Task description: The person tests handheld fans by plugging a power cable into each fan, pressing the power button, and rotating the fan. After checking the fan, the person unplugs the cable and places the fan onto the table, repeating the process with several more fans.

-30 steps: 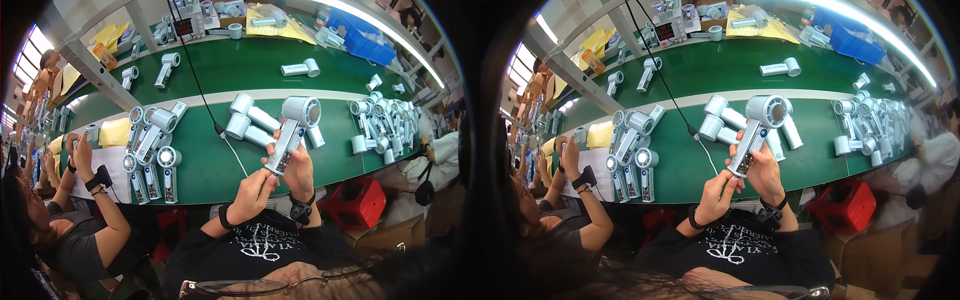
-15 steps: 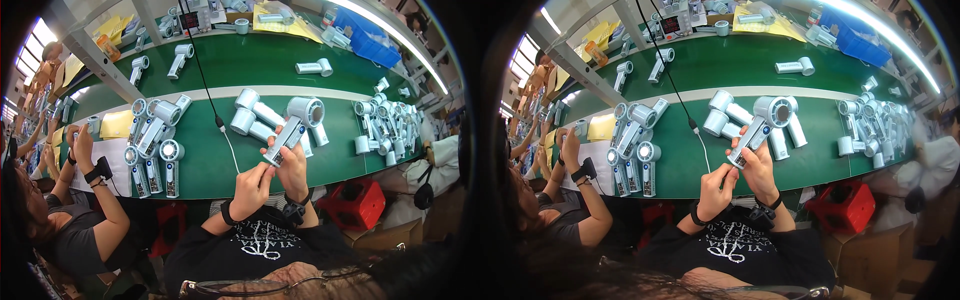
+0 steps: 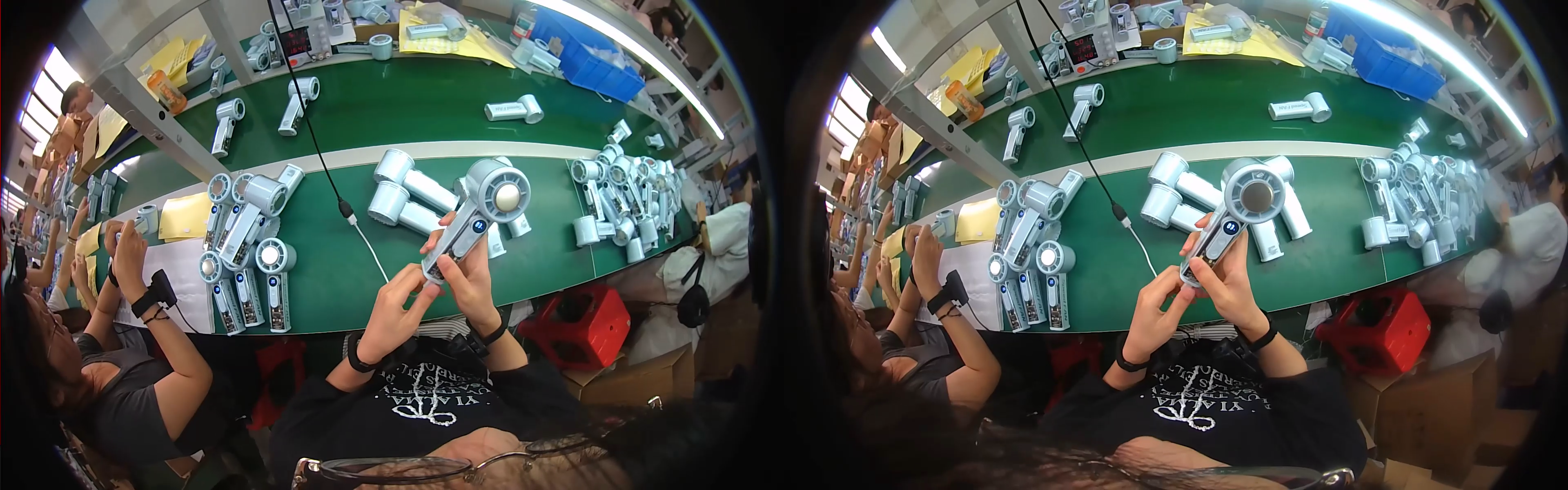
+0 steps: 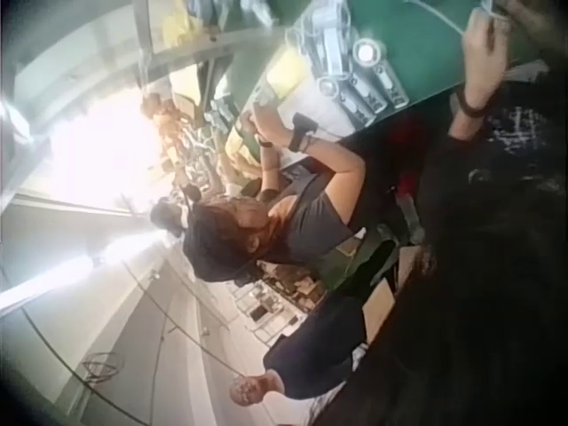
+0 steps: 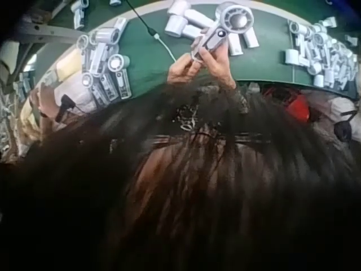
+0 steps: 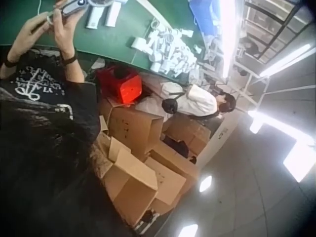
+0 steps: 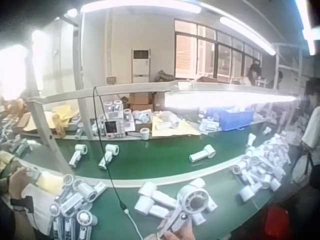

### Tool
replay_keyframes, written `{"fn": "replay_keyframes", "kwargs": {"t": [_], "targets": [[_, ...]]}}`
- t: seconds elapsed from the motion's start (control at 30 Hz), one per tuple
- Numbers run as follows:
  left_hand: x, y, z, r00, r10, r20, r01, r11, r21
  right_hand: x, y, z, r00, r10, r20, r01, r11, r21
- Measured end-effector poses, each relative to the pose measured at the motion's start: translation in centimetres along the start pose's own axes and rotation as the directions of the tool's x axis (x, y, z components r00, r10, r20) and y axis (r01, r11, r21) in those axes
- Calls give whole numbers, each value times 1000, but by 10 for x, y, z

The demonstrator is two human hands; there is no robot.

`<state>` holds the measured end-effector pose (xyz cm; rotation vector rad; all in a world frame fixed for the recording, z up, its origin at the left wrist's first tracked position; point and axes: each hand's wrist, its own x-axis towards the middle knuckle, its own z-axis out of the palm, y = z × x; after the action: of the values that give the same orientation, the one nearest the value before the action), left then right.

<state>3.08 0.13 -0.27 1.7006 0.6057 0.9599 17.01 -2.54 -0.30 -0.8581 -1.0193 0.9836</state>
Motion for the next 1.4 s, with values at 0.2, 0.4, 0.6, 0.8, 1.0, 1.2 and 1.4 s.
{"fn": "replay_keyframes", "kwargs": {"t": [0.2,0.4,0.6,0.8,1.0,1.2,1.4], "targets": [[-9,-15,-1,994,-57,-93,40,983,-177,-5,-14,5,996,-62,58,66,996,-57],[-15,-6,-17,997,-17,-74,-9,940,-340,-13,-32,-45,956,-8,294,229,649,-726],[-17,-1,-30,995,-72,68,94,915,-393,16,-68,-53,865,-444,234,493,666,-559],[-18,-1,-32,986,23,166,24,961,-274,23,-77,-55,676,-567,471,734,463,-497],[-19,12,-36,977,-95,192,144,956,-256,16,-77,-52,732,-516,446,682,548,-485],[-16,9,-28,995,-34,92,52,978,-202,17,-81,-47,724,-533,437,689,532,-492],[-25,1,-36,990,25,-135,-31,999,-45,8,-80,-44,747,-518,416,663,540,-518]]}}
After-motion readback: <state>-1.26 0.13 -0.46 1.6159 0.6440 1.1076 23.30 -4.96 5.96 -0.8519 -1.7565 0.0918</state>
